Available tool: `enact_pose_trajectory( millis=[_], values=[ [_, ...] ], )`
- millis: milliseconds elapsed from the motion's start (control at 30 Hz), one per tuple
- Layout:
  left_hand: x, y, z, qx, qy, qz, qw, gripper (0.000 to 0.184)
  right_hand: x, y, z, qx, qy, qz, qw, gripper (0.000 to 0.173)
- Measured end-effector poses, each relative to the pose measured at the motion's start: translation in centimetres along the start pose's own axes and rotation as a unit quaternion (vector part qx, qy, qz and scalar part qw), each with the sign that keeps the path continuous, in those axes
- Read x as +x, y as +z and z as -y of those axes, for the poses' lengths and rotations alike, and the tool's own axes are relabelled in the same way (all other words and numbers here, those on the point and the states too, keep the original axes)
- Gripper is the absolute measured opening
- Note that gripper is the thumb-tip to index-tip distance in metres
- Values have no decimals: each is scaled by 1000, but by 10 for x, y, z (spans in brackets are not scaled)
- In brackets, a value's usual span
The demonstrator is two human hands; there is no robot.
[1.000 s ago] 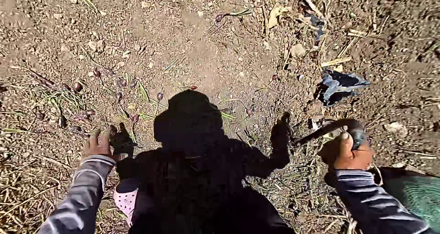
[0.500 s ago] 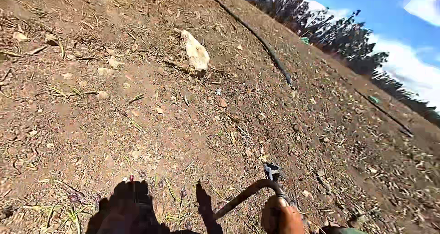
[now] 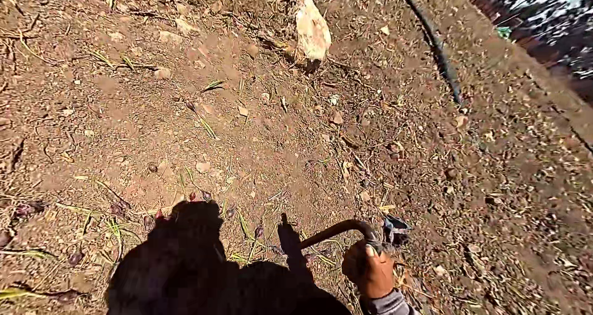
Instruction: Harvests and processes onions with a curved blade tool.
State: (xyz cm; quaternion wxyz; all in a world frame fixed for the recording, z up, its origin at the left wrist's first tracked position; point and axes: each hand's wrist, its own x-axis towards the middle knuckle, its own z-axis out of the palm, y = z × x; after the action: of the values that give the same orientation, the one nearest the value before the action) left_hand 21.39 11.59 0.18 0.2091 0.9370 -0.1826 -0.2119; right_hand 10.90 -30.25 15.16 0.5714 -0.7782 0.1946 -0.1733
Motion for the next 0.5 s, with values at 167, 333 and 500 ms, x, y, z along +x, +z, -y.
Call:
enact_pose_trajectory(
  millis=[167, 333, 500],
  values=[
    [11, -89, -16, -2, -61, -110, 992, 19, 24, 0, -23, 5, 41, 31, 999, 46],
    [57, -102, -62, -47, 19, -200, 978, 73, 15, -29, -39, 120, -13, 66, 991, 38],
    [100, -8, -175, 53, 228, -57, 971, 73, 7, -99, -9, 206, -26, -15, 978, 39]
  ],
)
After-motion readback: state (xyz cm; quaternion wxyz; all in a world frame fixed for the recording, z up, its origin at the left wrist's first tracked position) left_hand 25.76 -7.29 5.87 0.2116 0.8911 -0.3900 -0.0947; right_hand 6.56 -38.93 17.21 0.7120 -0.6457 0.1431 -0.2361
